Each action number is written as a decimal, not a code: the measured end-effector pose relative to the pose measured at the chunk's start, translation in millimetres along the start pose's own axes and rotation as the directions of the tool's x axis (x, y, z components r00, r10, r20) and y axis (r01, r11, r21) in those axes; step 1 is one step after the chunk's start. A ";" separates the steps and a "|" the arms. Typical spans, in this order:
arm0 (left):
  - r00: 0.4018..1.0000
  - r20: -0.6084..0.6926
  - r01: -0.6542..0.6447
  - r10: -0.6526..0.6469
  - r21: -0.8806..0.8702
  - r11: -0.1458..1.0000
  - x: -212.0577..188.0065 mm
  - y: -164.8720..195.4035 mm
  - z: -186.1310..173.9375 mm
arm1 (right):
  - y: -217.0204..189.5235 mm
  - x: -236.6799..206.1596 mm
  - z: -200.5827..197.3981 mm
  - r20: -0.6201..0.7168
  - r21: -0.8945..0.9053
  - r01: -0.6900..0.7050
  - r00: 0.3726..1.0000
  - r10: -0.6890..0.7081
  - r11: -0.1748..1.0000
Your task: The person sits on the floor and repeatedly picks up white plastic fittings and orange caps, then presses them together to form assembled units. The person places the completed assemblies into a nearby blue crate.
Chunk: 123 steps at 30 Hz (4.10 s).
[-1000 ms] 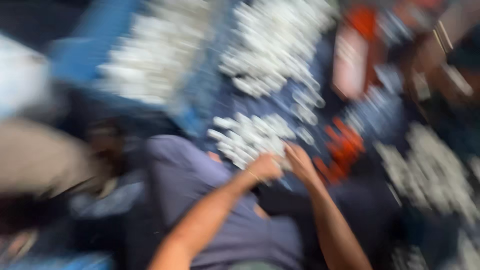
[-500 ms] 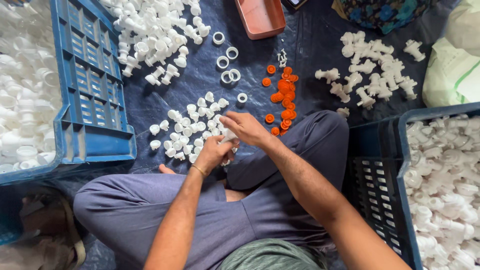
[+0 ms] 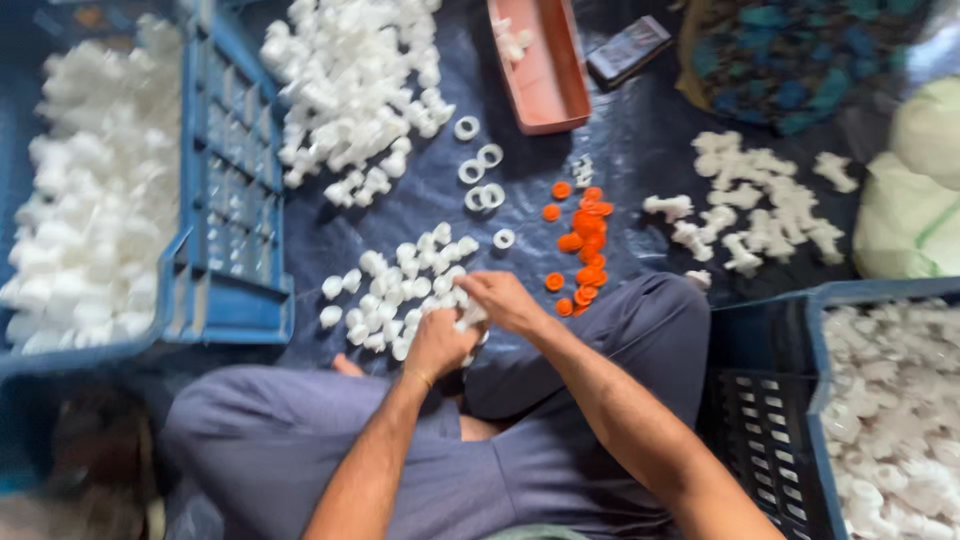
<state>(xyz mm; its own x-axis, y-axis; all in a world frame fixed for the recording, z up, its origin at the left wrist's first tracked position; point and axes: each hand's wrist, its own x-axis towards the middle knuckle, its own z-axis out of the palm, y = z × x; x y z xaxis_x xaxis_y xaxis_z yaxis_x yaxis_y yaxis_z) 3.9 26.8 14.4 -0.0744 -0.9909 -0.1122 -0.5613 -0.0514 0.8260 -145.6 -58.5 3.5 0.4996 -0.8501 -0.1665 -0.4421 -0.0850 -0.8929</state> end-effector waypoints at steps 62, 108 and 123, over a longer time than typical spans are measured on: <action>0.939 -0.343 0.197 0.009 0.562 0.803 191.7 -39.7 -40.3 | 73.0 61.0 -87.3 -0.560 -0.528 0.069 0.721 -0.408 0.846; 1.000 0.009 0.024 -0.022 -0.368 0.930 -20.3 -18.8 -8.3 | -8.5 -27.7 -4.2 0.158 0.445 -0.042 0.987 -0.032 0.894; 0.948 -0.319 -0.258 -0.012 -0.788 0.560 -14.7 -45.9 -16.3 | 17.4 -21.9 -41.5 -0.236 0.440 -0.095 0.947 0.217 0.893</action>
<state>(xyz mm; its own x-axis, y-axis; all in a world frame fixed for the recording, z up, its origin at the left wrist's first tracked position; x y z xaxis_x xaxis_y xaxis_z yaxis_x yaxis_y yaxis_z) 44.2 41.7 -12.8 0.1987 -0.9782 0.0596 0.3543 0.1284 0.9263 -195.2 -62.9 8.9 0.2018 -0.9462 -0.2531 -0.1146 0.2338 -0.9655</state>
